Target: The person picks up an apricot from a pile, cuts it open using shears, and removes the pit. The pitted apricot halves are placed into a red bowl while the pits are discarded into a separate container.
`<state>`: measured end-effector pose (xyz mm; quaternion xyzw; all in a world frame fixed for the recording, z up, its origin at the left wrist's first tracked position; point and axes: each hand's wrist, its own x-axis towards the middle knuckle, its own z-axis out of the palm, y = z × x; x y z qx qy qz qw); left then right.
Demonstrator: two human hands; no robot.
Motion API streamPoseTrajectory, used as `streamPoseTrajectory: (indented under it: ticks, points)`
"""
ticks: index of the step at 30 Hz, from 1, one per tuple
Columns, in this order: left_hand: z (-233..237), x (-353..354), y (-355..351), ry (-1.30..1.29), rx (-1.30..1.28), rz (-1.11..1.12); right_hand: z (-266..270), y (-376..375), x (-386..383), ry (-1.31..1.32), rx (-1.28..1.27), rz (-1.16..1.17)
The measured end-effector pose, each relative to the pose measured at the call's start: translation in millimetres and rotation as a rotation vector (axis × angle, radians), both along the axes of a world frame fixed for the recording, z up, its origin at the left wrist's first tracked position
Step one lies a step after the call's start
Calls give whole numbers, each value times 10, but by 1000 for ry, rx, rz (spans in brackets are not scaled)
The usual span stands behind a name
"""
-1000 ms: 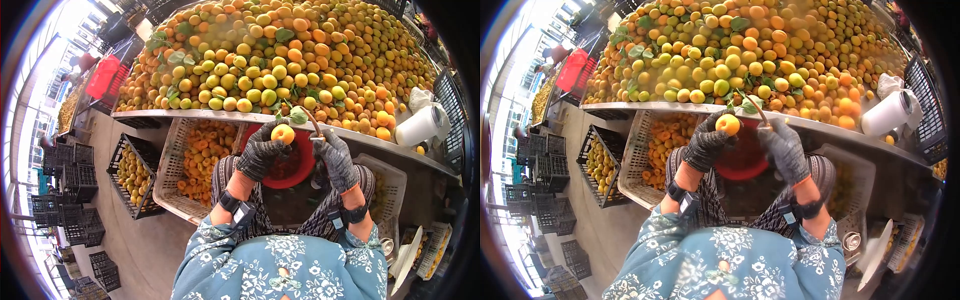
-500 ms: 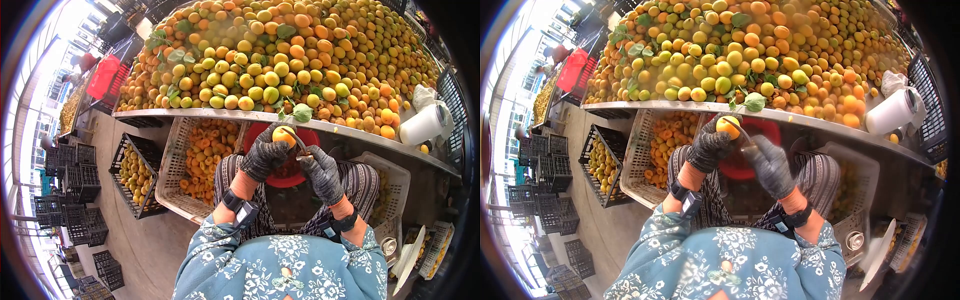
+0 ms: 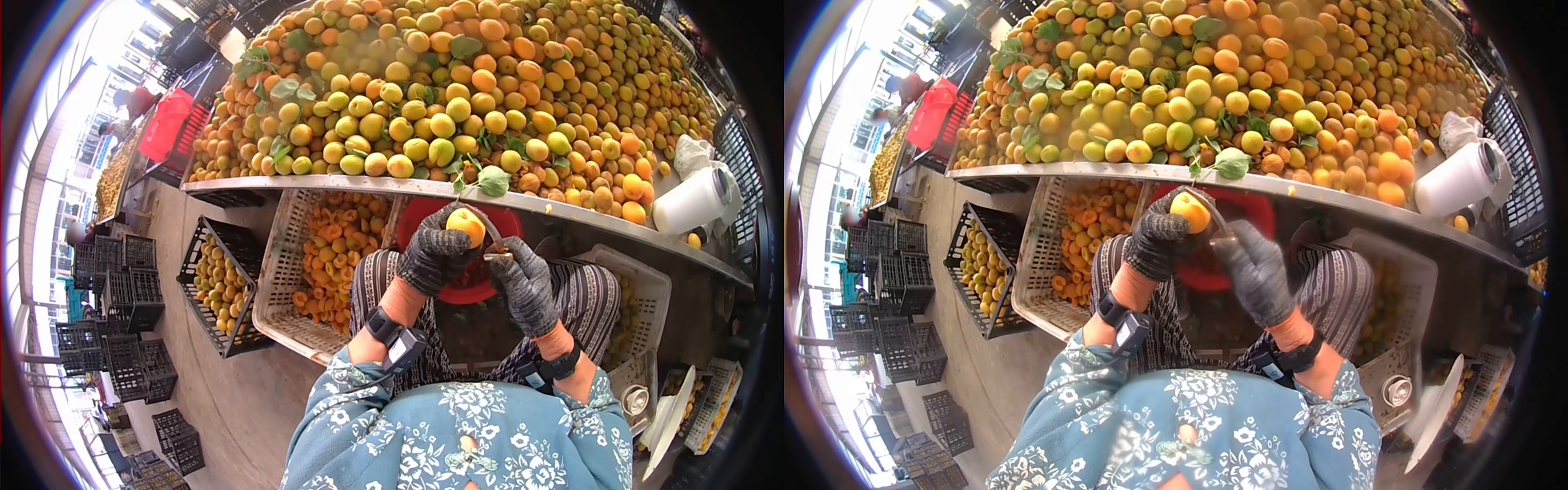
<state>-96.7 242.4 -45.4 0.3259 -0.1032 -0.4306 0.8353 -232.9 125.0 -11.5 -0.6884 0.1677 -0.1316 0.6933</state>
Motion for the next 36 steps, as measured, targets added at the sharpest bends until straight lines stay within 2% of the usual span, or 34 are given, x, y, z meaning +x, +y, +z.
streamPoseTrajectory:
  ticks: [2, 9, 12, 18, 20, 23, 31, 33, 36]
  points:
    - [112, 34, 54, 16, 41, -197, 10, 11, 7, -9, -15, -7]
    - [123, -9, 24, -18, 31, -183, -74, 15, 22, -59, -213, -9]
    - [139, -71, -20, -69, 52, -63, -145, 18, 40, -52, -313, -35]
    - [74, -83, -38, -122, -29, -136, -178, 64, 74, -116, -333, -85]
    - [-113, -102, -37, 89, -44, -102, -177, 97, 105, -122, -324, -100]
    - [-91, -150, -8, 186, -87, -209, -155, 136, 118, -121, -325, -128]
    - [18, -198, -63, 68, -80, -159, -242, 198, 124, -168, -350, -204]
    - [37, -207, -74, 23, -68, -133, -216, 191, 99, -6, -276, -150]
    - [61, -203, -90, -34, -6, -132, -234, 220, 116, 0, -153, -121]
